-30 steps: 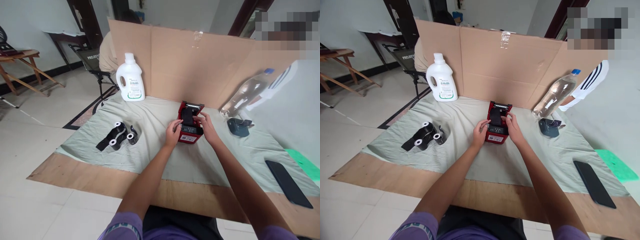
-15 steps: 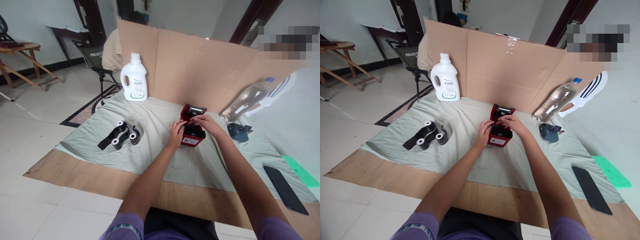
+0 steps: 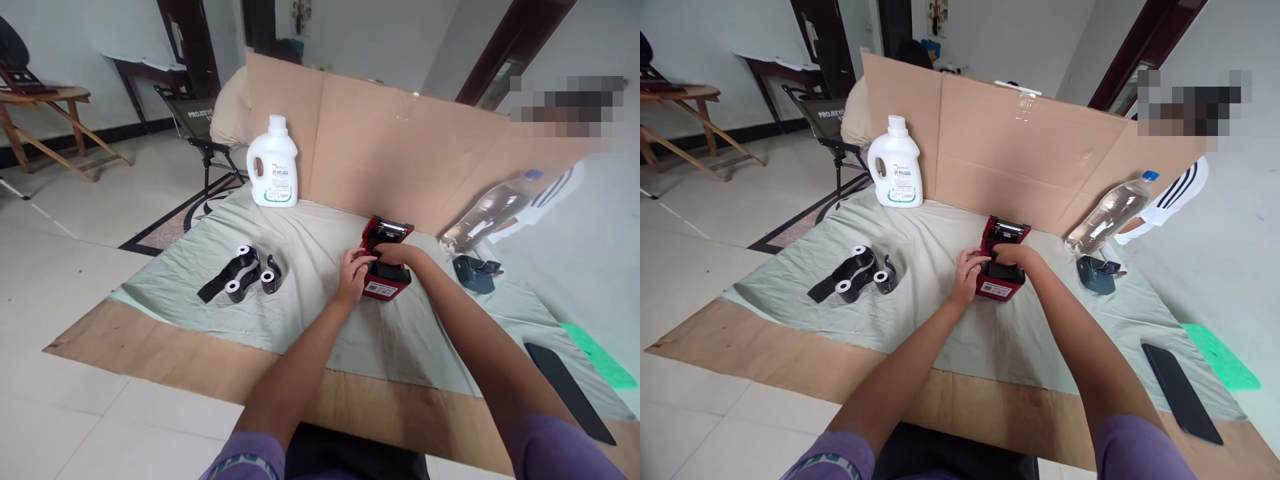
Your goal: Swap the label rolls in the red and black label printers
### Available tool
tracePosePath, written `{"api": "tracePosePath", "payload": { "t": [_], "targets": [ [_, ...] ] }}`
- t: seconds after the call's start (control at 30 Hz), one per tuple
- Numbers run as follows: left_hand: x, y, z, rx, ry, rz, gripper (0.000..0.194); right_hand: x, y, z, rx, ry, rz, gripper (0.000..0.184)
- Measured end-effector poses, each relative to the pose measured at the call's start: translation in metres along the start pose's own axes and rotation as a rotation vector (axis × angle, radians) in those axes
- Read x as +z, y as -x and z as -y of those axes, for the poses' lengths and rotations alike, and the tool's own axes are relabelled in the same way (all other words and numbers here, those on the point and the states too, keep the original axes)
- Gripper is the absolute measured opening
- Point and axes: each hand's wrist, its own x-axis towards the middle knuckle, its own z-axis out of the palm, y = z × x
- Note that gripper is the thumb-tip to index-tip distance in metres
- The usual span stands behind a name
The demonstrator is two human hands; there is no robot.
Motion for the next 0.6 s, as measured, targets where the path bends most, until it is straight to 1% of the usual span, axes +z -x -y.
{"api": "tracePosePath", "payload": {
  "t": [0.07,0.13,0.2,0.27,0.37,0.47,0.53,0.6],
  "targets": [
    [-0.002,-0.003,0.004,-0.041,0.028,-0.076,0.036,-0.006,0.009,0.007,0.057,-0.013,-0.030,0.019],
    [-0.003,-0.006,0.009,-0.087,0.084,-0.163,0.035,-0.013,0.026,0.017,0.035,-0.039,-0.087,0.015],
    [-0.004,-0.010,0.012,-0.128,0.154,-0.238,0.034,-0.020,0.046,0.031,-0.007,-0.084,-0.164,0.018],
    [-0.005,-0.012,0.014,-0.166,0.207,-0.279,0.034,-0.025,0.066,0.049,-0.046,-0.149,-0.230,0.023],
    [-0.008,-0.013,0.013,-0.209,0.287,-0.279,0.030,-0.028,0.089,0.080,-0.101,-0.312,-0.238,0.028],
    [-0.011,-0.015,0.014,-0.233,0.362,-0.269,0.025,-0.027,0.096,0.104,-0.137,-0.498,-0.184,0.030],
    [-0.014,-0.019,0.017,-0.265,0.394,-0.289,0.025,-0.025,0.094,0.110,-0.165,-0.569,-0.173,0.037],
    [-0.020,-0.025,0.021,-0.320,0.453,-0.325,0.027,-0.021,0.087,0.112,-0.198,-0.609,-0.182,0.045]
  ]
}}
